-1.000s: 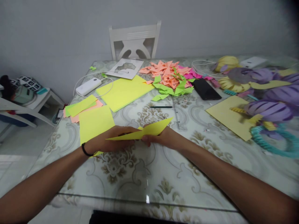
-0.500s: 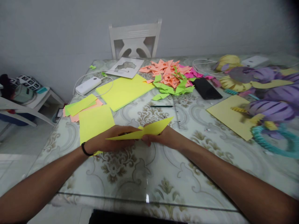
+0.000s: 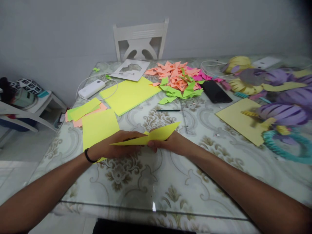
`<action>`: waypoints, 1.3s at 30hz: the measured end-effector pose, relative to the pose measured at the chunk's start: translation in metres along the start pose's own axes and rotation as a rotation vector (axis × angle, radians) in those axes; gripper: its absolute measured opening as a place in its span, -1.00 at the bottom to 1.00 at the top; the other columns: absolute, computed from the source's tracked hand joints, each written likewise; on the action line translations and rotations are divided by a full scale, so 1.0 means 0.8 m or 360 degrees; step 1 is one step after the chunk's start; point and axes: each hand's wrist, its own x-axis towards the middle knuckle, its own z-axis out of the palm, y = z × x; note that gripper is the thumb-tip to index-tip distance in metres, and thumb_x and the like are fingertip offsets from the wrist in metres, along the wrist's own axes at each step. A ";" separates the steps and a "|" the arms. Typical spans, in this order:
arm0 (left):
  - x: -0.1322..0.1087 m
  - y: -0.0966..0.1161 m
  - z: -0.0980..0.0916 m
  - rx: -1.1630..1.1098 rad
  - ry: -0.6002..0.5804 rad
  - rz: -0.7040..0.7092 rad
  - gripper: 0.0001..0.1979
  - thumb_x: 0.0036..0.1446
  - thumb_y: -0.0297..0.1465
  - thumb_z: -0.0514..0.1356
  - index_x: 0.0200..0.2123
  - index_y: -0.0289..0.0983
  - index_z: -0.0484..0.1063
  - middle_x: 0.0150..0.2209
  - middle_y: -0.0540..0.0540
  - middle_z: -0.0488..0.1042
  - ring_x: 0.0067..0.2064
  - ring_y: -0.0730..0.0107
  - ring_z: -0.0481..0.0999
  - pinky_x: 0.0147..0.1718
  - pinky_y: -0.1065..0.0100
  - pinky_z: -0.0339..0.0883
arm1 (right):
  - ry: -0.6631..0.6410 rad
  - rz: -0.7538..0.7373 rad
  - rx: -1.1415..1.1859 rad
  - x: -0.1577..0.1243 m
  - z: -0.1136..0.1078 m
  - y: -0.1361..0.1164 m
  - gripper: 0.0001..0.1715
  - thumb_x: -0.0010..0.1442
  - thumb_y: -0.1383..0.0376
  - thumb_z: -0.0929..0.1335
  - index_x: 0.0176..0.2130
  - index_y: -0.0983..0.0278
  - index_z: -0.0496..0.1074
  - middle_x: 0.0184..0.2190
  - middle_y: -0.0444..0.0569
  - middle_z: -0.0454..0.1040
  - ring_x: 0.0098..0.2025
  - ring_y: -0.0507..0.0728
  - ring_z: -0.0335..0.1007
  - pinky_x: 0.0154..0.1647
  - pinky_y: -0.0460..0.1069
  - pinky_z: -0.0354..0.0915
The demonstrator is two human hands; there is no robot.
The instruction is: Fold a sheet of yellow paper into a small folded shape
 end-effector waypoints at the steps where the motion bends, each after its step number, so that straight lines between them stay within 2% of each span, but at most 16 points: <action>1: 0.000 0.000 0.000 -0.0002 0.0003 -0.0006 -0.61 0.34 -0.29 0.23 0.18 -0.25 0.46 0.02 -0.16 0.63 -0.10 0.23 0.62 -0.14 0.32 0.47 | -0.0003 -0.0002 -0.0007 0.000 0.000 0.000 -0.66 0.15 0.07 0.49 -0.43 0.28 0.52 -0.53 -0.10 0.53 -0.45 0.07 0.43 -0.38 -0.05 0.36; 6: 0.001 0.000 0.001 -0.0027 0.0036 0.0044 -0.62 0.33 -0.29 0.24 0.18 -0.21 0.48 0.06 -0.15 0.62 -0.05 0.22 0.62 -0.08 0.31 0.47 | -0.0024 -0.0007 -0.0042 0.000 -0.001 0.000 -0.66 0.17 0.06 0.49 -0.41 0.28 0.52 -0.53 -0.10 0.54 -0.45 0.07 0.43 -0.37 -0.05 0.36; 11: 0.000 0.000 0.002 -0.0002 0.0052 0.0021 -0.62 0.33 -0.26 0.24 0.17 -0.20 0.49 0.02 -0.14 0.64 -0.13 0.24 0.63 -0.16 0.32 0.48 | -0.0036 -0.0011 -0.0089 -0.002 -0.002 -0.002 -0.64 0.20 0.04 0.48 -0.40 0.28 0.51 -0.50 -0.09 0.55 -0.43 0.08 0.44 -0.37 -0.05 0.36; 23: 0.001 -0.002 0.001 -0.0010 0.0046 0.0045 -0.63 0.33 -0.27 0.24 0.16 -0.21 0.50 0.05 -0.15 0.62 -0.07 0.20 0.62 -0.09 0.30 0.48 | -0.0031 -0.0003 -0.0138 -0.002 -0.002 -0.001 -0.63 0.21 0.04 0.47 -0.41 0.28 0.51 -0.50 -0.08 0.55 -0.42 0.08 0.44 -0.38 -0.05 0.33; 31: 0.001 -0.001 0.002 0.0012 0.0065 0.0050 -0.64 0.33 -0.26 0.25 0.14 -0.20 0.50 0.03 -0.14 0.63 -0.09 0.23 0.62 -0.12 0.32 0.47 | -0.0062 -0.0055 -0.0179 -0.002 -0.003 -0.002 -0.61 0.24 0.02 0.45 -0.40 0.28 0.51 -0.49 -0.08 0.55 -0.41 0.09 0.45 -0.34 -0.04 0.35; 36: 0.001 0.000 0.002 0.0056 0.0067 0.0038 -0.63 0.33 -0.23 0.24 0.14 -0.21 0.50 -0.04 -0.15 0.65 -0.18 0.26 0.62 -0.22 0.34 0.45 | -0.0050 -0.0024 -0.0182 -0.003 -0.002 -0.001 -0.64 0.24 0.04 0.45 -0.40 0.27 0.51 -0.49 -0.08 0.56 -0.41 0.10 0.45 -0.34 -0.03 0.36; 39: 0.001 -0.001 0.002 0.0066 0.0052 0.0033 -0.63 0.33 -0.23 0.24 0.14 -0.22 0.49 -0.02 -0.15 0.64 -0.16 0.25 0.62 -0.18 0.33 0.45 | -0.0045 -0.0011 -0.0183 -0.003 -0.002 -0.002 -0.64 0.24 0.03 0.45 -0.38 0.27 0.52 -0.48 -0.08 0.56 -0.41 0.10 0.46 -0.35 -0.03 0.37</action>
